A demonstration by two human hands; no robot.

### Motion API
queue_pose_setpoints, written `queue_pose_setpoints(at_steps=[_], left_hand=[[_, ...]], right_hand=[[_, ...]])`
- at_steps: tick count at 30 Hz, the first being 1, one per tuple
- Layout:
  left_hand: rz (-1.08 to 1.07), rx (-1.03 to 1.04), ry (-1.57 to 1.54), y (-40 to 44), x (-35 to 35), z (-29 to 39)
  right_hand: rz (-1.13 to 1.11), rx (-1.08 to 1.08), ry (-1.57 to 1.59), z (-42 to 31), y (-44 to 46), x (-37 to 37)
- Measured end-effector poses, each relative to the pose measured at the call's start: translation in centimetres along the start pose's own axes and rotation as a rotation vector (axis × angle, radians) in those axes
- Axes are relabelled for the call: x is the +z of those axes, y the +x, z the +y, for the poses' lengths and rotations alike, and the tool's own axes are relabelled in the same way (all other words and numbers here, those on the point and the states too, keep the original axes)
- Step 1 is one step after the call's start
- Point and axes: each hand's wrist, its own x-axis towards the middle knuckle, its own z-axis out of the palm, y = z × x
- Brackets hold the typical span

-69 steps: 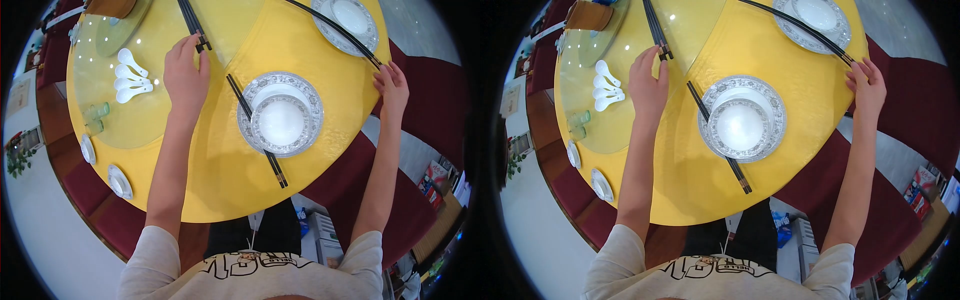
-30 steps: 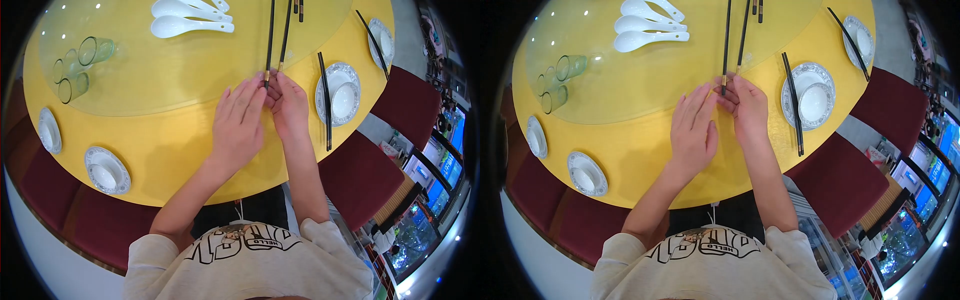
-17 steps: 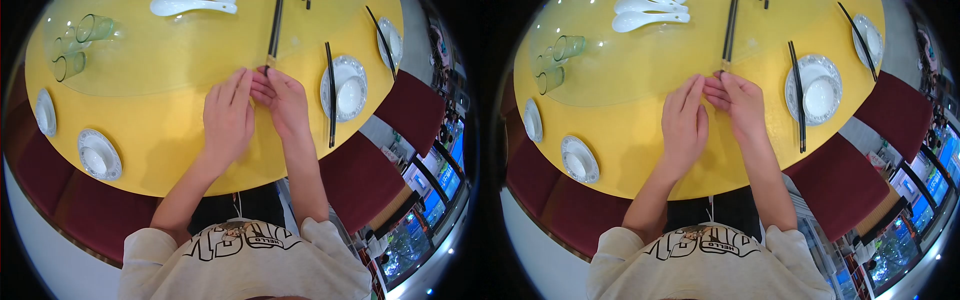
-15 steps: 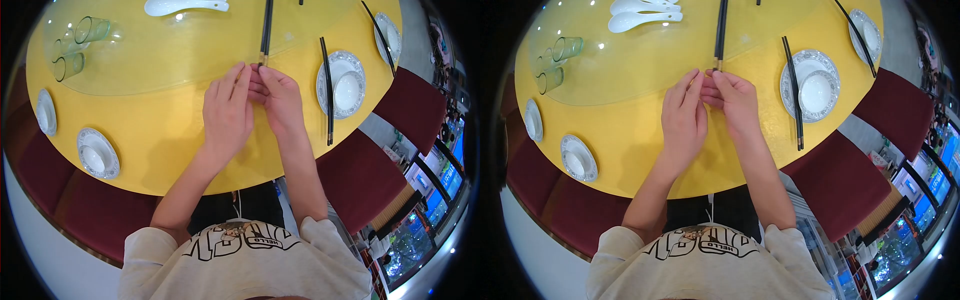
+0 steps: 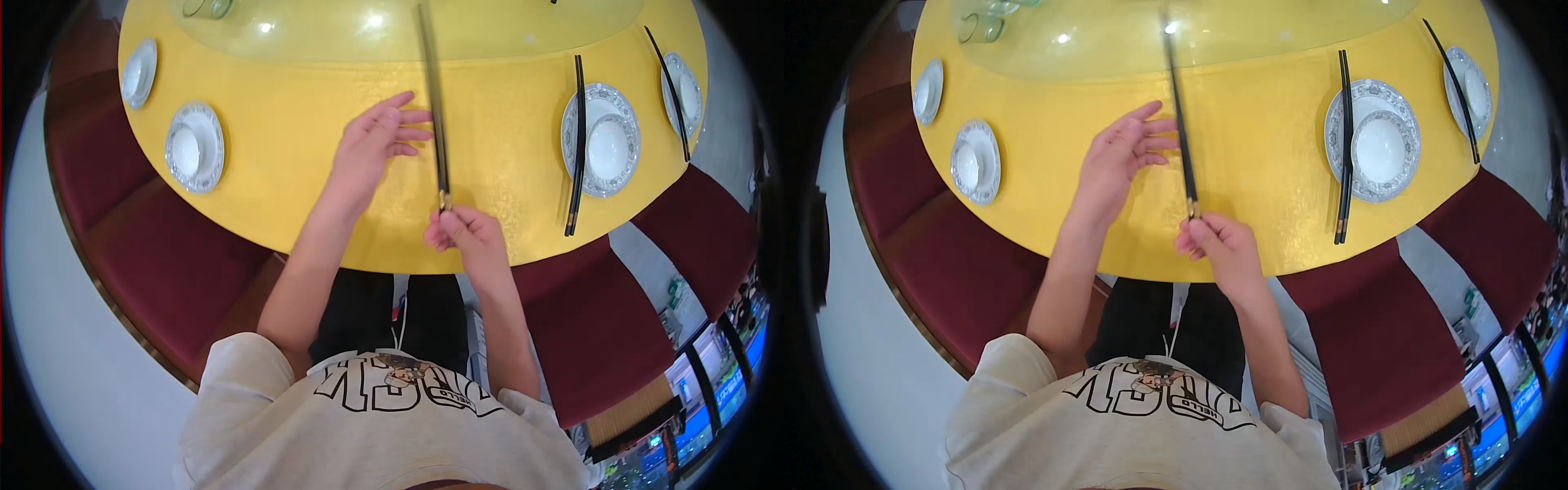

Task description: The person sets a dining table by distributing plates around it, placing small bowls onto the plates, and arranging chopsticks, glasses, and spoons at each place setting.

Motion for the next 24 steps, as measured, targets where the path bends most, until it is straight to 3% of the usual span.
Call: queue_pose_setpoints(at_steps=[9,16,19,24], left_hand=[[0.173,0.129,-0.082,-4.5,-7.0,2.1],[0.401,0.211,0.075,-5.2,-15.5,7.6],[0.382,0.272,0.293,-3.9,-21.0,11.0],[0.343,0.217,0.260,-0.8,-28.5,14.1]], right_hand=[[-0.221,0.145,-0.254,0.2,-2.6,1.9],[-0.331,0.124,-0.420,-0.5,2.8,10.0],[-0.296,0.113,-0.393,-1.1,6.1,15.0],[-0.306,0.109,-0.456,-1.1,10.7,19.0]])
